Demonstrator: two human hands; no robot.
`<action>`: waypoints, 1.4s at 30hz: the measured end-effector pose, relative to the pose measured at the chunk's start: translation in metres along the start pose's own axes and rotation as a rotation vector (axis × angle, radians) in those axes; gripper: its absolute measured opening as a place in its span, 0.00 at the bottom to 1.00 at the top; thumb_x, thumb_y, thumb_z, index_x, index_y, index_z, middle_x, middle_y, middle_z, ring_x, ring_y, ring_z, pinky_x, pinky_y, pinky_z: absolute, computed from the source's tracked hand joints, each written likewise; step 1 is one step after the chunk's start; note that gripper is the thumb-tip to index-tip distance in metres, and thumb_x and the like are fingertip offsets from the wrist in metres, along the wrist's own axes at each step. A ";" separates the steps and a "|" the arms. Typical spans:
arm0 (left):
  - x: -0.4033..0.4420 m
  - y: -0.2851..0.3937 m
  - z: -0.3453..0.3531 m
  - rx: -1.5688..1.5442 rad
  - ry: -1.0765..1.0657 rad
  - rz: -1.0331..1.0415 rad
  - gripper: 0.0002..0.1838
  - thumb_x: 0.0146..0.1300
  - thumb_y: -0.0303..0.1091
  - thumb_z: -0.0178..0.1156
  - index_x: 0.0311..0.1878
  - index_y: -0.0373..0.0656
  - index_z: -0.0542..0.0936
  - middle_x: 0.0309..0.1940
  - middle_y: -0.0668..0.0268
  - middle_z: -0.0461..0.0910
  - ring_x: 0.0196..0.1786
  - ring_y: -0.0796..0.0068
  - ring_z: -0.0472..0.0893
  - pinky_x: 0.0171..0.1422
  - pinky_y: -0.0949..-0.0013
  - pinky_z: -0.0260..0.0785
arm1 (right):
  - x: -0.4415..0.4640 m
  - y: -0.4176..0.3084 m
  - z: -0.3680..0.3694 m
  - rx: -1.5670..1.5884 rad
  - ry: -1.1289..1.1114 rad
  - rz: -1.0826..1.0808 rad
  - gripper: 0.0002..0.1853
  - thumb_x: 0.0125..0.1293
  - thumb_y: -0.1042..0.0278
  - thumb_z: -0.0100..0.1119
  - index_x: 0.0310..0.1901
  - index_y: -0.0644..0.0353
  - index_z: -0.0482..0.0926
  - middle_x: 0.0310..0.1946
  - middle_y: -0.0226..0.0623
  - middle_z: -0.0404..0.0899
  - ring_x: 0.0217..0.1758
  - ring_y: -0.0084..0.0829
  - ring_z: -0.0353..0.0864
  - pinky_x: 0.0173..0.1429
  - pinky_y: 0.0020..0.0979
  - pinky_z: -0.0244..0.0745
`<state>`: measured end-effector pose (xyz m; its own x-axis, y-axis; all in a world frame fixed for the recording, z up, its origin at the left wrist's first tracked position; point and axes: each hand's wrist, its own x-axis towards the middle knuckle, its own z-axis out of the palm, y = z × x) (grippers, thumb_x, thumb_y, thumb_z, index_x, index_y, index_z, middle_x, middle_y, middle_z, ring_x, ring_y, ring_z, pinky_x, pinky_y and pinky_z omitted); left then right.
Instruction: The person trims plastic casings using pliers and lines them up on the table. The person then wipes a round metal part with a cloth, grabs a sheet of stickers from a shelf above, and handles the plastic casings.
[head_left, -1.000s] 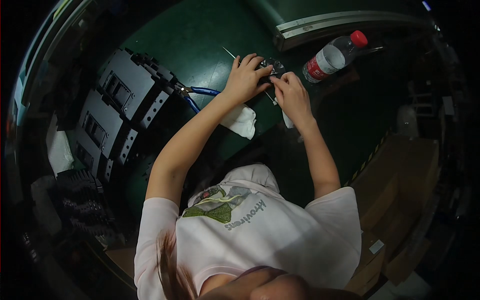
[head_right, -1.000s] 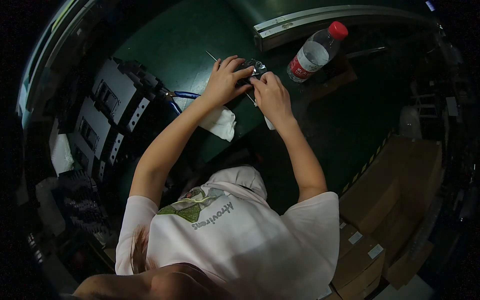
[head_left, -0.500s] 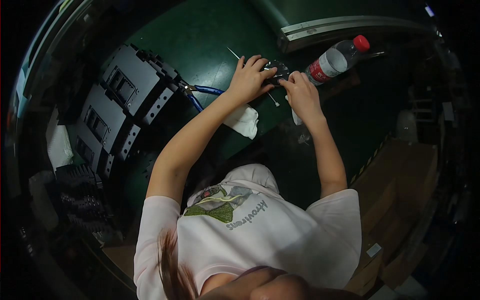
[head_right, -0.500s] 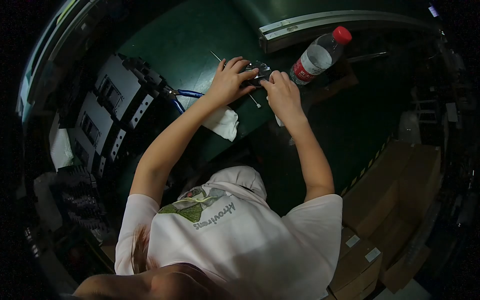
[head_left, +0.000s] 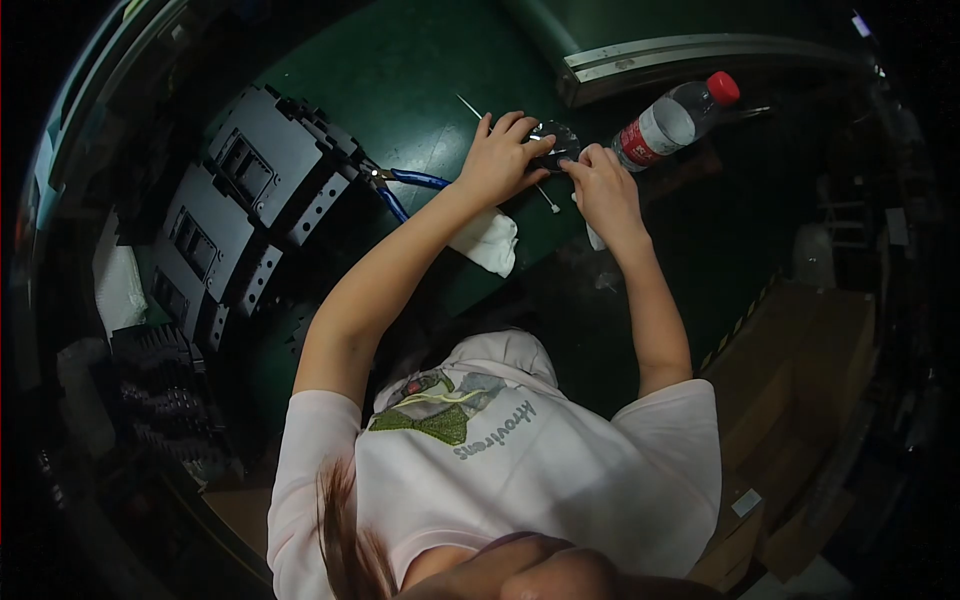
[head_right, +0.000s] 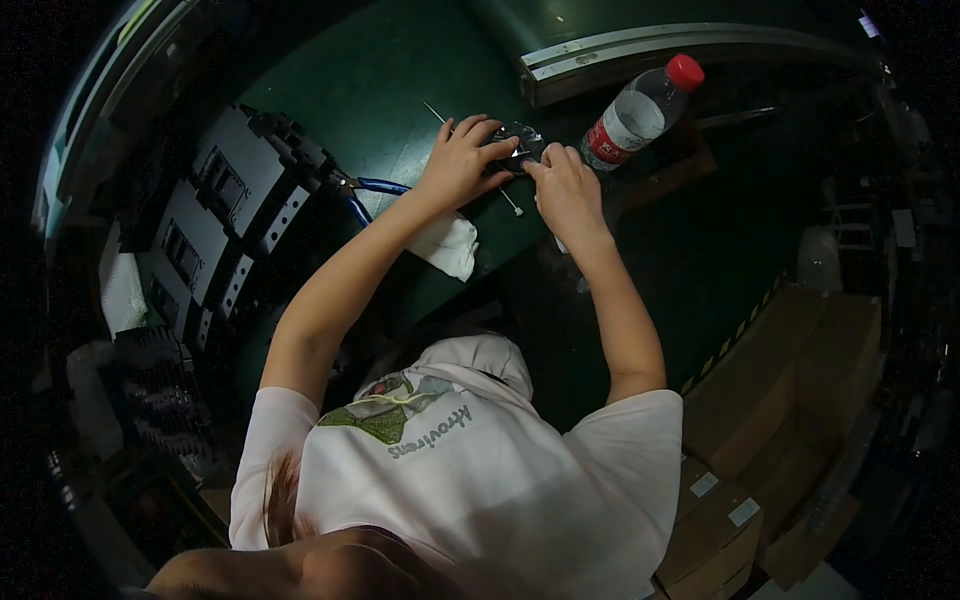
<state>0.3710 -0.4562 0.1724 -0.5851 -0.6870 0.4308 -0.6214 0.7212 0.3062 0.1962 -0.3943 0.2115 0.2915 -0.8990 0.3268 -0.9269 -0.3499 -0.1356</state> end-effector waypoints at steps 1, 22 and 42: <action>0.000 0.000 0.000 0.000 0.000 0.000 0.25 0.48 0.43 0.67 0.52 0.55 0.78 0.54 0.62 0.70 0.63 0.60 0.65 0.65 0.44 0.56 | 0.000 0.001 -0.001 0.015 0.006 0.003 0.08 0.53 0.74 0.59 0.36 0.56 0.84 0.32 0.34 0.71 0.40 0.34 0.74 0.41 0.33 0.73; -0.014 0.008 -0.043 -0.060 -0.010 -0.013 0.40 0.50 0.39 0.66 0.68 0.54 0.60 0.59 0.56 0.66 0.65 0.55 0.62 0.66 0.50 0.54 | -0.019 0.008 0.003 2.277 -0.076 0.614 0.12 0.67 0.71 0.52 0.51 0.58 0.73 0.36 0.35 0.76 0.39 0.28 0.74 0.45 0.27 0.70; -0.228 0.053 -0.176 0.017 -0.345 -0.599 0.54 0.33 0.44 0.75 0.67 0.45 0.60 0.65 0.51 0.57 0.67 0.48 0.58 0.70 0.49 0.48 | -0.014 -0.123 -0.004 1.263 -0.479 0.064 0.10 0.64 0.75 0.52 0.44 0.64 0.80 0.34 0.33 0.79 0.34 0.20 0.76 0.37 0.19 0.68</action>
<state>0.5630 -0.2462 0.2393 -0.2694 -0.9574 -0.1041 -0.8958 0.2094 0.3921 0.3051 -0.3380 0.2271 0.5498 -0.8347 -0.0328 -0.1685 -0.0723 -0.9830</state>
